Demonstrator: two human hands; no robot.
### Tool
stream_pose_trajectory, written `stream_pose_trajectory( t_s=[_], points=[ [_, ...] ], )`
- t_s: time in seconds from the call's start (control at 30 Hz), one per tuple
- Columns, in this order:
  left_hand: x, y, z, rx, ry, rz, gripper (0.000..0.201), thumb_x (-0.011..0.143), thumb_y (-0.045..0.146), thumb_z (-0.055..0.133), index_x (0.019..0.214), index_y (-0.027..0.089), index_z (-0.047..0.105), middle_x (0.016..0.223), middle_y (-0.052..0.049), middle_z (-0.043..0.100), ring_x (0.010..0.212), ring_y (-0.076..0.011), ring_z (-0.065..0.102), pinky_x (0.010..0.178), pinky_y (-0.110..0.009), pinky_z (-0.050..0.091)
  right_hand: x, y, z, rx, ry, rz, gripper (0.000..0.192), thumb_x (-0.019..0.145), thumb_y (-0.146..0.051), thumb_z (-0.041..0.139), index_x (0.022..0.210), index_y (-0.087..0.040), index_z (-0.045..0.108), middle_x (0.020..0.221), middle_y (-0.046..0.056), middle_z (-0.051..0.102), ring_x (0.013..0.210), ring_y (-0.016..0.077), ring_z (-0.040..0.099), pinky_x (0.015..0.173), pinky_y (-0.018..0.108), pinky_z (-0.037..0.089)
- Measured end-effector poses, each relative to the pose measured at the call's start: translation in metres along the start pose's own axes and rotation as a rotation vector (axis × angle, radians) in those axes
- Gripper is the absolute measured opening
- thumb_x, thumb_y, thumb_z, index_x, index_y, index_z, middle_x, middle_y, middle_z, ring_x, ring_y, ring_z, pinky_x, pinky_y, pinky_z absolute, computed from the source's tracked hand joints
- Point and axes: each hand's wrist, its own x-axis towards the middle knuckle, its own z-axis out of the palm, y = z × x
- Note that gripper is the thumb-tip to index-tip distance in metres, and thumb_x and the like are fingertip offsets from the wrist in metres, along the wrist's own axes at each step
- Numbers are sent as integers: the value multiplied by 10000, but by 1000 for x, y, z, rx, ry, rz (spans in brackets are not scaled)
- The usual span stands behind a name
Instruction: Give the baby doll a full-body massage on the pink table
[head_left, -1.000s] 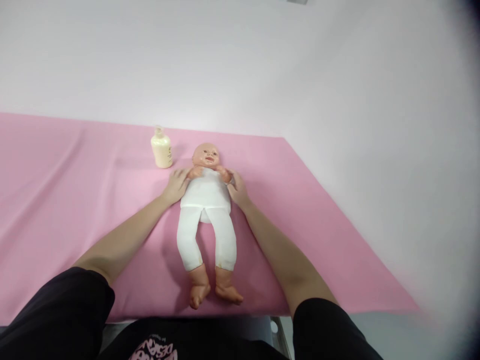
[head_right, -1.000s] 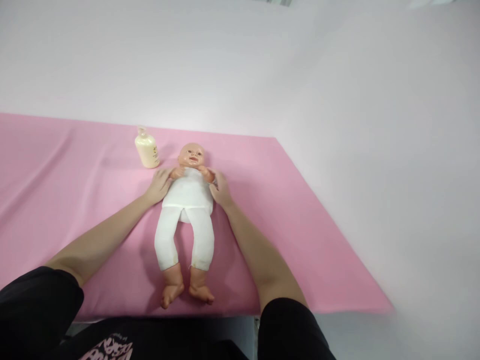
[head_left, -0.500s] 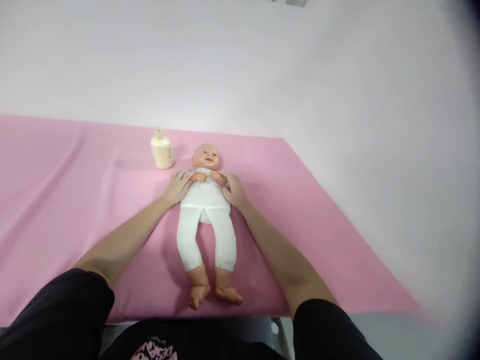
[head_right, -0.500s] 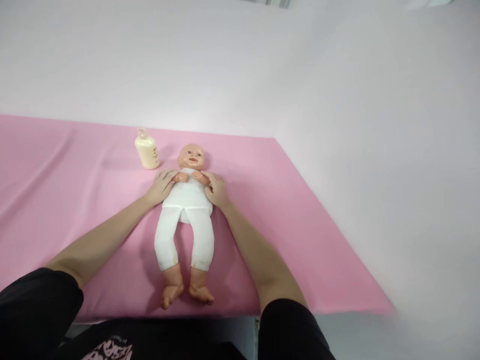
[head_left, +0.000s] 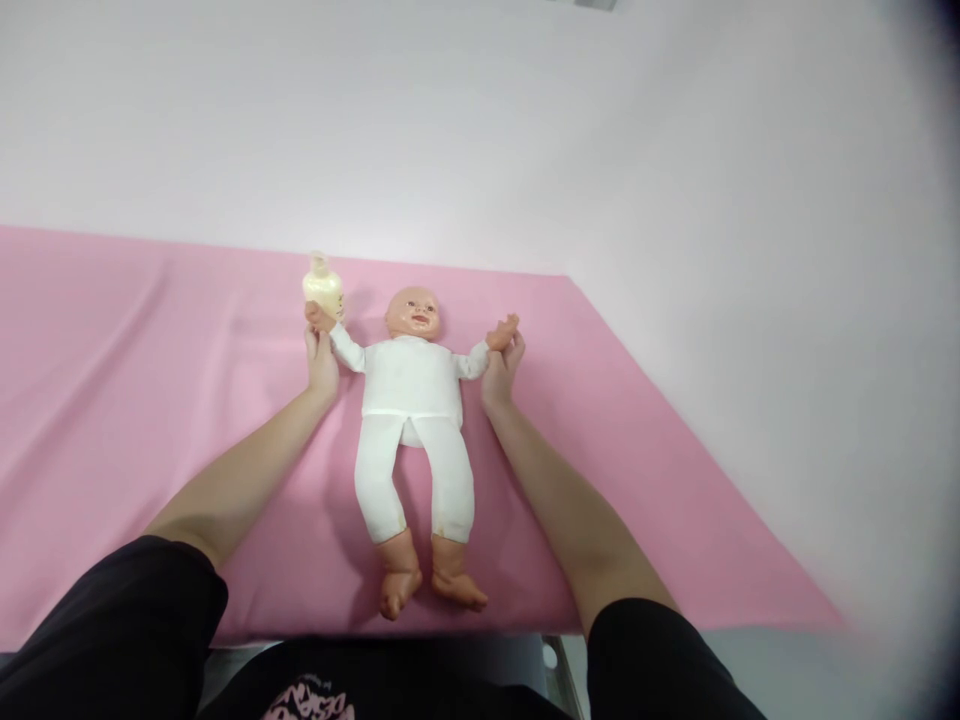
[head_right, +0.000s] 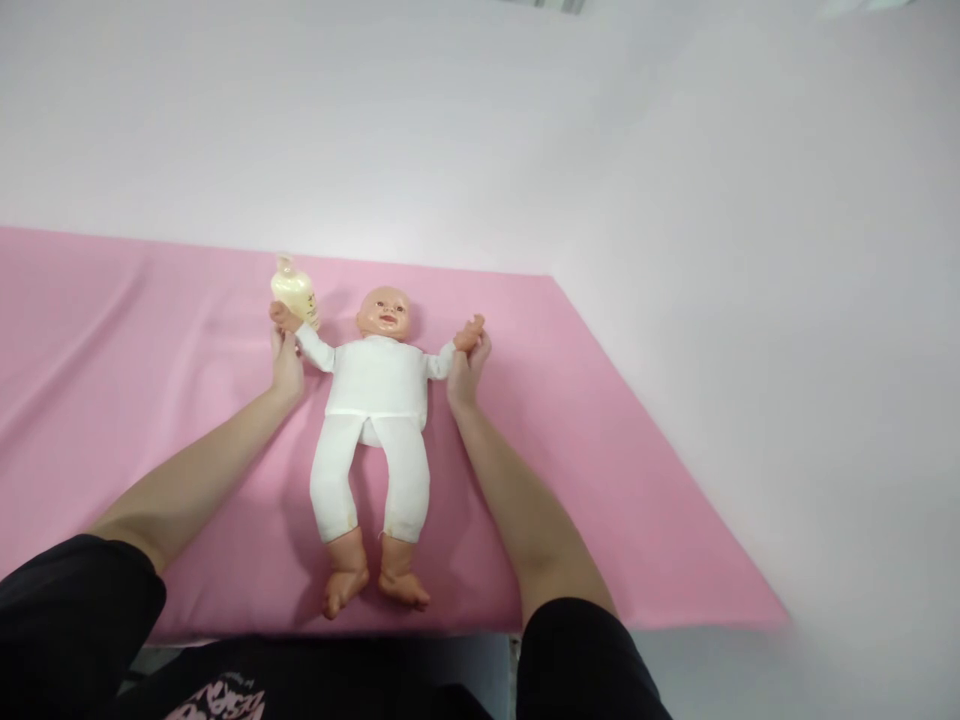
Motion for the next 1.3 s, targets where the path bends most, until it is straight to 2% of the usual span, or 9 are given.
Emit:
stream_pose_trajectory(
  t_s=[0.13,0.33,0.53,0.63,0.77,0.87,0.97,1.1,1.3],
  points=[
    [16,-17,-5,-18,139,-191,354,1114,344,219,1337,184,443,1318,-132,625,1253,-223,631,1048,-442,540,11,32,-13,8,180,236,598,869,-335,413,1454,-224,367,1501,161,483,1399,267,541,1186,630,435],
    [16,-18,-5,-24,143,-187,276,1076,314,309,1290,191,433,1288,-139,634,1149,-218,684,966,-413,574,11,47,-20,-15,182,209,594,863,-328,401,1454,-267,391,1538,130,455,1450,256,497,1213,626,423],
    [14,-16,-5,28,130,-144,316,1085,386,307,1271,170,444,1279,-162,640,1120,-225,692,918,-397,586,7,32,-13,-52,186,148,581,882,-324,428,1459,-261,412,1503,133,501,1422,265,541,1177,607,472],
    [8,-9,-4,110,44,-37,408,1107,455,271,1346,155,408,1348,-183,614,1168,-223,665,938,-387,574,3,11,-4,-45,129,97,605,900,-302,430,1497,-241,349,1560,151,459,1466,246,499,1217,586,424],
    [-10,12,0,156,-98,191,500,1068,579,370,1440,247,405,1495,-149,537,1374,-239,562,1122,-405,495,-8,-21,5,-104,-55,-101,598,948,-328,445,1525,-247,312,1626,147,383,1527,238,418,1249,531,390],
    [-22,28,4,262,-239,367,591,1052,617,372,1487,222,431,1495,-170,535,1369,-277,546,1158,-461,449,-17,-34,8,-167,-201,-182,590,913,-280,496,1490,-234,377,1549,151,480,1467,249,481,1223,501,426],
    [-29,36,7,475,-450,521,581,1064,570,348,1468,183,506,1394,-178,607,1304,-305,561,1156,-505,419,-23,-40,9,-293,-397,-260,554,826,-192,510,1379,-235,514,1351,131,641,1281,268,610,1133,505,495],
    [-33,38,11,714,-716,606,486,1066,396,363,1468,214,567,1374,-152,627,1280,-303,548,1162,-516,386,-23,-44,12,-448,-628,-380,558,716,-130,466,1237,-243,631,1212,88,727,1143,290,654,1065,536,508],
    [-33,38,11,766,-736,625,494,1060,332,364,1497,214,560,1379,-145,617,1277,-296,542,1158,-499,386,-22,-49,13,-475,-633,-376,562,689,-124,451,1202,-232,653,1198,83,741,1124,293,653,1045,526,507]
  ],
)
